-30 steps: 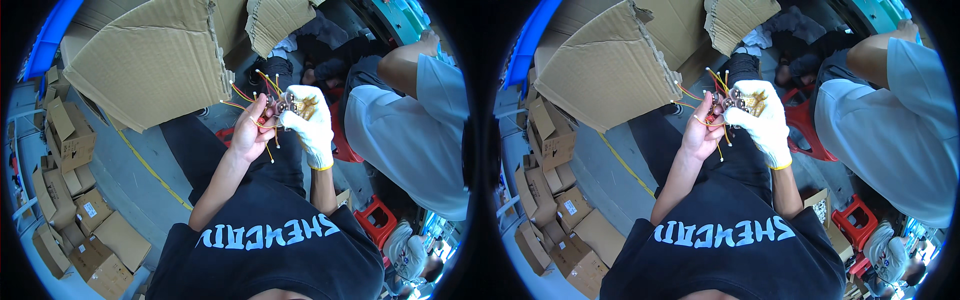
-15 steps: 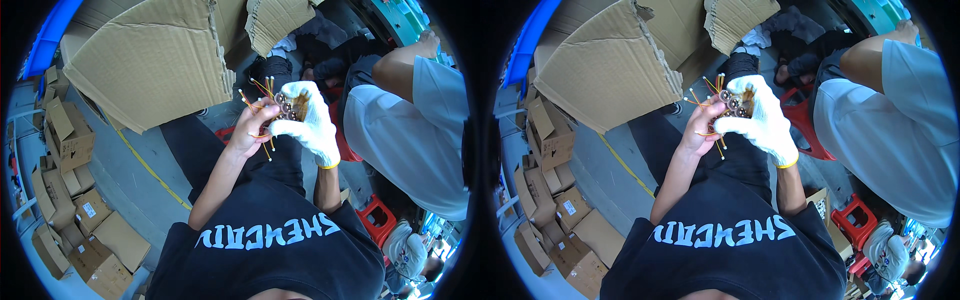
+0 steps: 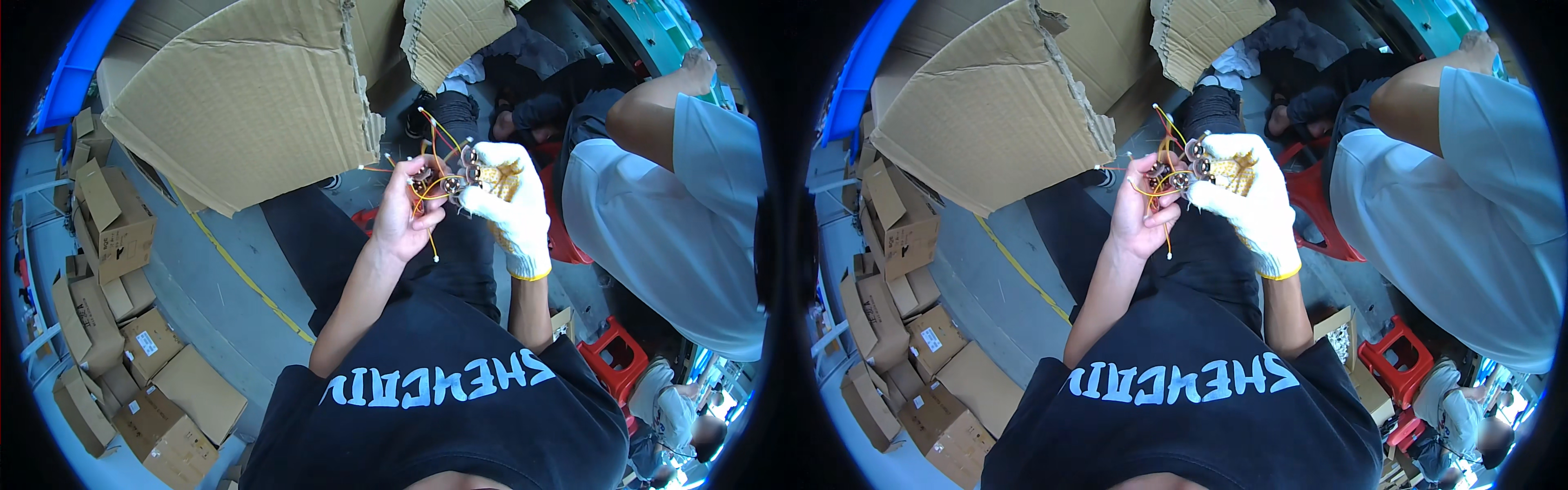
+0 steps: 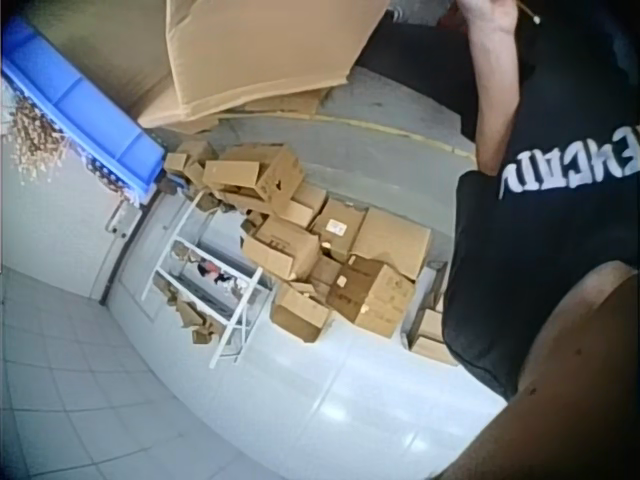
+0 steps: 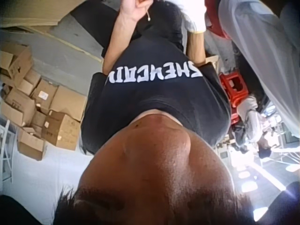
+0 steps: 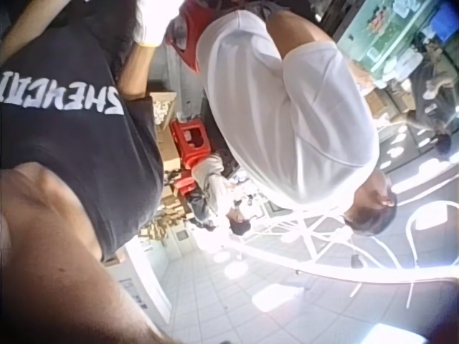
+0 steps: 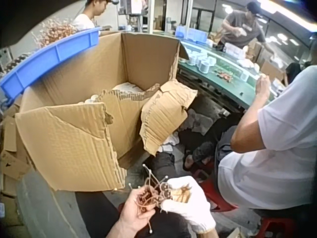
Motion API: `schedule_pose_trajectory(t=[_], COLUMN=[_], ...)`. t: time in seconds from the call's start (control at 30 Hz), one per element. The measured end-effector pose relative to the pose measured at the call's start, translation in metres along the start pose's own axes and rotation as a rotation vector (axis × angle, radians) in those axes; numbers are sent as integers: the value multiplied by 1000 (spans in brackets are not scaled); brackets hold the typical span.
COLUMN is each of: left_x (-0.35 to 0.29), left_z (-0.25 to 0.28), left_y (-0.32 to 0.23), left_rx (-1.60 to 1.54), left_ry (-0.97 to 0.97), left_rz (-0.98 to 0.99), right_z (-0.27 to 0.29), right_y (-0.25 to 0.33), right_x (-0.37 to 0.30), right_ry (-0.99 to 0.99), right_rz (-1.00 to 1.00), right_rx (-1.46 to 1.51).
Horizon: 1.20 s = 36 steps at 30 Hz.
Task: Manually inspecting and arranging wires on small electronic circuit boards before placing them in containers.
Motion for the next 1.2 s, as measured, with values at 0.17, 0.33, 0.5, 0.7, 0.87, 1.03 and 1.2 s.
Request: schedule_pose_trajectory(t=[0.17,0.33,0.5,0.7,0.87,1.03,1.2], left_x=[-1,-1,-1,-5,-3,-2,2], left_z=[0,-5,-5,-7,-15,-22,3], left_y=[-20,-16,-20,-15,-16,-14,-17], left_rx=[334,536,401,283,923,856,686], left_ry=[-3,88,46,-1,-28,23,-100], left_rz=[-119,-167,-163,-99,-174,-176,-213], right_z=[-9,-23,-14,-8,-17,-22,-13], right_y=[20,24,13,9,31,21,12], right_x=[-3,0,5,2,6,9,9], right_ry=[120,266,135,63,197,349,218], right_rz=[-16,-5,1,24,56,-30,-54], right_rx=[-259,-576,-319,-201,-706,-886,-730])
Point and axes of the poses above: each hand's wrist, its own x-axis towards the middle knuckle, its own z-axis out of the back of the hand, y = z × x, the point moved 10 cm from there along x, towards the middle knuckle, and after that the axes turned 5 degrees about z, right-handed, at the moved point
